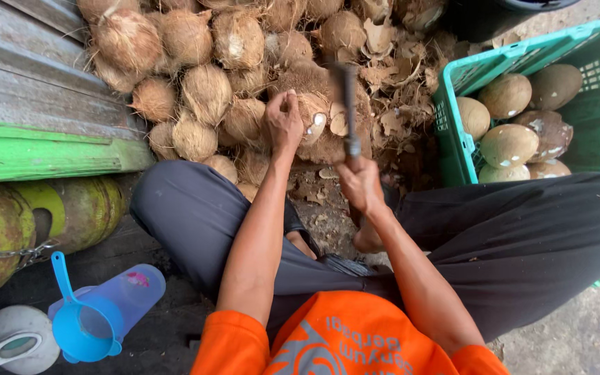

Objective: The person sits on the ground and husks coconuts one at a time, holding each coconut and striking the husk with a machete to strip off the fibrous outer layer. Dehusked coconuts are placed into a green plastic crate beside them, and husk debris accumulates on the ground.

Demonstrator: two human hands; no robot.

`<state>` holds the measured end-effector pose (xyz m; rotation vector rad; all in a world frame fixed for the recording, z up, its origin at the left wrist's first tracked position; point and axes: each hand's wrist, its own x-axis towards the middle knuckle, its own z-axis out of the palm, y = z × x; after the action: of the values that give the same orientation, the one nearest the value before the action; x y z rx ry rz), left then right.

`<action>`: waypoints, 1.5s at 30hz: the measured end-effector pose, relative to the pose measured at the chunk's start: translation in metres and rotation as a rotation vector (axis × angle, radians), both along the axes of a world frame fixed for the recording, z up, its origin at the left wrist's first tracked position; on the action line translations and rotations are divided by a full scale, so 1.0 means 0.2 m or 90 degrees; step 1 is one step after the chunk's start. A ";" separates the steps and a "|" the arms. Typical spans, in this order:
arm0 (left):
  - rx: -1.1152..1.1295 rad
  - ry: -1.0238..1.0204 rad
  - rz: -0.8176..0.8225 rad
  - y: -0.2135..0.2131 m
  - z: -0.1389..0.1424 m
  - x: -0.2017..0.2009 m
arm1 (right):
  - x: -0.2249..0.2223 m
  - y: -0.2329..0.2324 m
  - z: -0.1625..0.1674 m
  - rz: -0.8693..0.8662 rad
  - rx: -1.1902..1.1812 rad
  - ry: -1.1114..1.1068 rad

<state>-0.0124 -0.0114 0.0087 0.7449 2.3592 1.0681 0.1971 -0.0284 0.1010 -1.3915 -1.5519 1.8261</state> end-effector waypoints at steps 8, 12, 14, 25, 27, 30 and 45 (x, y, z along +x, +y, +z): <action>-0.010 -0.014 0.022 0.00 -0.01 -0.02 | 0.06 -0.01 0.01 -0.060 0.055 0.204; 0.007 -0.039 -0.002 0.02 -0.01 -0.02 | -0.02 0.00 -0.02 -0.063 -0.001 0.130; 0.007 -0.051 0.002 0.01 0.00 -0.02 | -0.04 0.00 -0.02 0.071 -0.023 -0.118; 0.102 0.061 0.006 0.02 -0.02 0.03 | -0.02 0.01 -0.05 0.044 0.046 -0.120; 0.085 0.061 0.004 0.02 -0.02 0.02 | -0.05 0.04 -0.09 0.070 0.088 -0.178; -0.005 0.024 0.021 0.02 0.00 0.04 | 0.01 -0.06 -0.12 0.027 0.217 -0.111; 0.147 0.036 0.086 -0.02 -0.03 0.01 | 0.06 0.10 -0.22 -0.002 0.033 -0.139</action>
<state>-0.0097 -0.0153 0.0031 0.7119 2.3872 1.4121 0.2087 -0.0080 0.0565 -1.6120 -1.6864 1.6661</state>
